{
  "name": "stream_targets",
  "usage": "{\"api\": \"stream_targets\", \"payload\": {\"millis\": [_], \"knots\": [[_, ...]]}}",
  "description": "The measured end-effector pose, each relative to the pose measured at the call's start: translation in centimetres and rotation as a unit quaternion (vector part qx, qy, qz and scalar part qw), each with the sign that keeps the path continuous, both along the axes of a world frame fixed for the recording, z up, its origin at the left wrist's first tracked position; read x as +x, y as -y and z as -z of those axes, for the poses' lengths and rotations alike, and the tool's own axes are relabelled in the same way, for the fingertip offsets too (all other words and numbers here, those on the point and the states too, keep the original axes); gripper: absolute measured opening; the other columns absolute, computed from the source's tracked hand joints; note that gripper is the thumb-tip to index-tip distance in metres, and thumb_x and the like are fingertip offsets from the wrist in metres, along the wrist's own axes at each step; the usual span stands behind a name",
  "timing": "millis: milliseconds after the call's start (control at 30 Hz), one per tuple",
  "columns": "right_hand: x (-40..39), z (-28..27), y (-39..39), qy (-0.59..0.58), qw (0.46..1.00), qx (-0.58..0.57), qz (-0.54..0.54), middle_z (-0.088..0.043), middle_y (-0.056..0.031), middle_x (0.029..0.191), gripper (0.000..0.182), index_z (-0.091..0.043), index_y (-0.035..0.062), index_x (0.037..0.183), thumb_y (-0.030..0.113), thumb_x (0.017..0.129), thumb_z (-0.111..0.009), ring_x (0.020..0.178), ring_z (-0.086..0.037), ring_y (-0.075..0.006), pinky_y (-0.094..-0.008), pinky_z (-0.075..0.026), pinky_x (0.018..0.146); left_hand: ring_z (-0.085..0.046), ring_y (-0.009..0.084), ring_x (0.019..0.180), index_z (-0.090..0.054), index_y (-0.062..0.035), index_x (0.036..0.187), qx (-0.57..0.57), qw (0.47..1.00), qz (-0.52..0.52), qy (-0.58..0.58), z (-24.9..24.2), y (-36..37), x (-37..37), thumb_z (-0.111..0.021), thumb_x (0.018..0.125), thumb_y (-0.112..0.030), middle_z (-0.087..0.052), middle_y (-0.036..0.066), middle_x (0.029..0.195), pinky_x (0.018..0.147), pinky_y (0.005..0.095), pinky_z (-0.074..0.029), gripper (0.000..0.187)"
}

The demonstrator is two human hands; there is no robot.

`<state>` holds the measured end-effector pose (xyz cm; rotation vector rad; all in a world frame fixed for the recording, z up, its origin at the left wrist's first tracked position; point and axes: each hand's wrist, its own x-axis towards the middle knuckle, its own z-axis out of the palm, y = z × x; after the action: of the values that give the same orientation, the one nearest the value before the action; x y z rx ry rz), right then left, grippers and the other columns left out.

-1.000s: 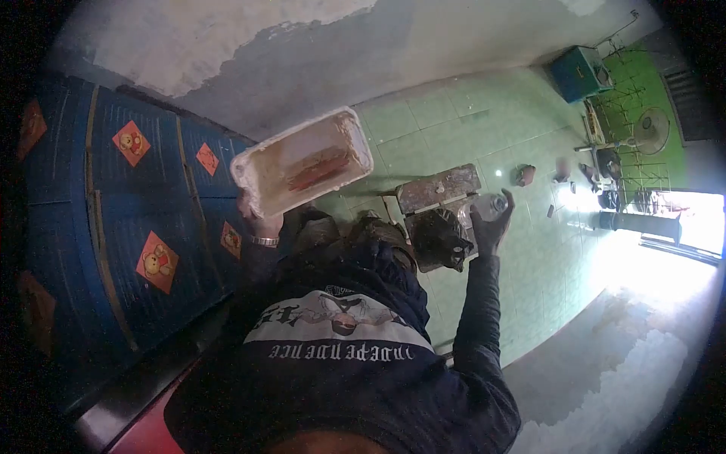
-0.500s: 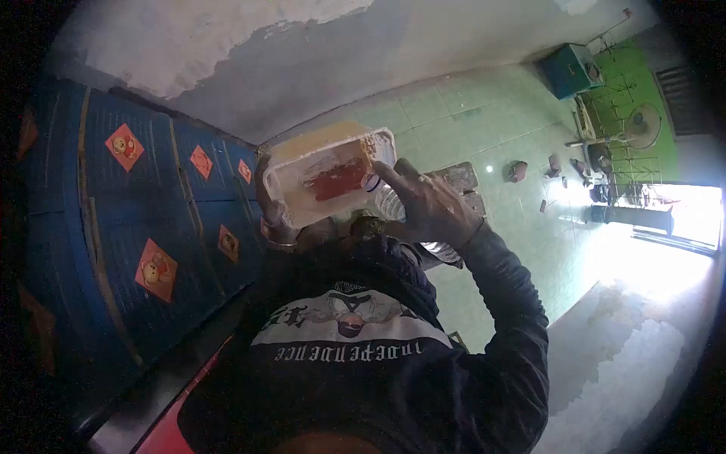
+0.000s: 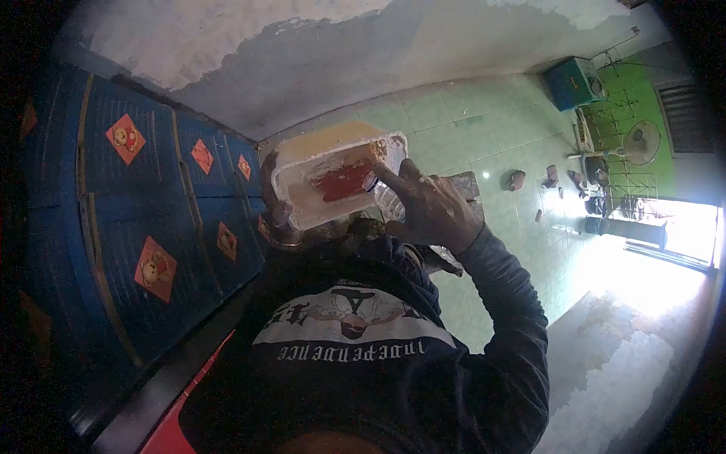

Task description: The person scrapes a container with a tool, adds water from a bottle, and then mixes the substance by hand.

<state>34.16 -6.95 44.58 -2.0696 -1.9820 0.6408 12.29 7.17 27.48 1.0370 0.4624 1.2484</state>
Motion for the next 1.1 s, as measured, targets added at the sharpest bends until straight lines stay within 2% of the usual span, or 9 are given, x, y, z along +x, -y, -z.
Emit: {"api": "stream_targets", "payload": {"millis": [67, 133, 333, 433, 767, 800, 1000, 1033, 1100], "knots": [[0.0, 0.0, -0.1, 0.002, 1.0, -0.008, 0.005, -0.06, -0.0188, 0.114, 0.092, -0.043, 0.0107, 0.146, 0.026, 0.061, -0.075, 0.082, -0.067, -0.0361, -0.0457, -0.049, 0.07, -0.042, 0.0294, 0.134, -0.033, 0.0048, 0.145, 0.01, 1.0, -0.007, -0.01, -0.6, -0.1, 0.1, -0.081, 0.063, -0.053, -0.043, 0.017, 0.142, 0.113, 0.0432, -0.031, 0.111], [0.1, 0.1, -0.3, 0.021, 0.999, 0.016, -0.031, -0.054, -0.0299, 0.12, 0.095, -0.034, 0.0082, 0.15, 0.024, 0.066, -0.076, 0.074, -0.068, -0.0417, -0.0473, -0.057, 0.064, -0.042, 0.0293, 0.134, -0.033, 0.0047, 0.145, 0.02, 1.0, -0.012, -0.02, -0.8, -0.1, 0.2, -0.081, 0.063, -0.052, -0.043, 0.017, 0.142, 0.113, 0.0432, -0.031, 0.111], [-0.2, -0.4, -0.5, 0.017, 1.0, -0.006, -0.016, -0.054, -0.0306, 0.12, 0.097, -0.032, 0.0091, 0.151, 0.023, 0.066, -0.075, 0.074, -0.068, -0.0416, -0.0476, -0.058, 0.064, -0.042, 0.0289, 0.133, -0.033, 0.0045, 0.145, -0.031, 0.998, 0.018, -0.049, 2.4, -0.8, -0.1, -0.081, 0.064, -0.052, -0.043, 0.017, 0.141, 0.112, 0.0429, -0.033, 0.109], [-0.4, -0.6, -0.6, 0.016, 0.999, -0.033, 0.02, -0.06, -0.0166, 0.11, 0.098, -0.038, 0.0151, 0.151, 0.025, 0.061, -0.074, 0.078, -0.066, -0.0358, -0.0445, -0.047, 0.072, -0.042, 0.0287, 0.133, -0.033, 0.0044, 0.145, 0.01, 1.0, 0.009, 0.004, 1.5, -0.3, 0.4, -0.081, 0.065, -0.052, -0.044, 0.017, 0.141, 0.111, 0.0428, -0.033, 0.109], [0.6, -1.3, 0.2, -0.024, 0.999, 0.017, 0.029, -0.056, -0.0197, 0.113, 0.098, -0.033, 0.0137, 0.152, 0.021, 0.066, -0.077, 0.075, -0.068, -0.039, -0.0468, -0.057, 0.067, -0.042, 0.029, 0.133, -0.034, 0.003, 0.145, -0.005, 0.999, -0.008, -0.034, -1.3, 0.2, 0.2, -0.078, 0.065, -0.056, -0.044, 0.016, 0.142, 0.112, 0.0434, -0.033, 0.108], [0.6, -1.3, 0.5, -0.064, 0.996, 0.043, 0.054, -0.058, -0.0194, 0.112, 0.094, -0.038, 0.0113, 0.149, 0.019, 0.064, -0.077, 0.085, -0.066, -0.0391, -0.0462, -0.055, 0.076, -0.042, 0.0292, 0.134, -0.035, 0.0027, 0.145, -0.001, 0.999, -0.021, -0.05, -1.1, 0.1, 0.1, -0.077, 0.066, -0.057, -0.043, 0.015, 0.142, 0.112, 0.0437, -0.033, 0.108], [1.8, 0.6, 3.5, -0.111, 0.96, 0.211, 0.143, -0.059, -0.0181, 0.118, 0.091, -0.04, 0.0057, 0.146, 0.015, 0.065, -0.08, 0.104, -0.062, -0.035, -0.0435, -0.051, 0.091, -0.043, 0.0306, 0.134, -0.034, -0.0008, 0.147, -0.039, 0.997, -0.025, -0.067, 8.9, 0.0, -2.8, -0.07, 0.075, -0.063, -0.042, 0.014, 0.145, 0.111, 0.0469, -0.036, 0.102], [2.2, 1.6, 4.3, -0.099, 0.942, 0.252, 0.198, -0.059, -0.0177, 0.118, 0.09, -0.041, 0.0044, 0.144, 0.014, 0.064, -0.081, 0.105, -0.062, -0.0329, -0.043, -0.051, 0.092, -0.043, 0.0306, 0.134, -0.034, -0.0008, 0.147, -0.043, 0.997, -0.02, -0.066, 5.5, 0.4, -1.8, -0.07, 0.075, -0.063, -0.042, 0.014, 0.145, 0.111, 0.0469, -0.036, 0.102], [3.5, 3.9, 6.1, -0.099, 0.898, 0.322, 0.282, -0.059, -0.0158, 0.116, 0.085, -0.045, 0.0024, 0.139, 0.013, 0.064, -0.084, 0.106, -0.061, -0.0285, -0.041, -0.05, 0.091, -0.043, 0.0312, 0.134, -0.033, -0.0054, 0.148, -0.034, 0.962, 0.127, 0.239, -4.6, 1.3, 1.1, -0.067, 0.076, -0.065, -0.042, 0.015, 0.145, 0.107, 0.0485, -0.042, 0.1]]}}
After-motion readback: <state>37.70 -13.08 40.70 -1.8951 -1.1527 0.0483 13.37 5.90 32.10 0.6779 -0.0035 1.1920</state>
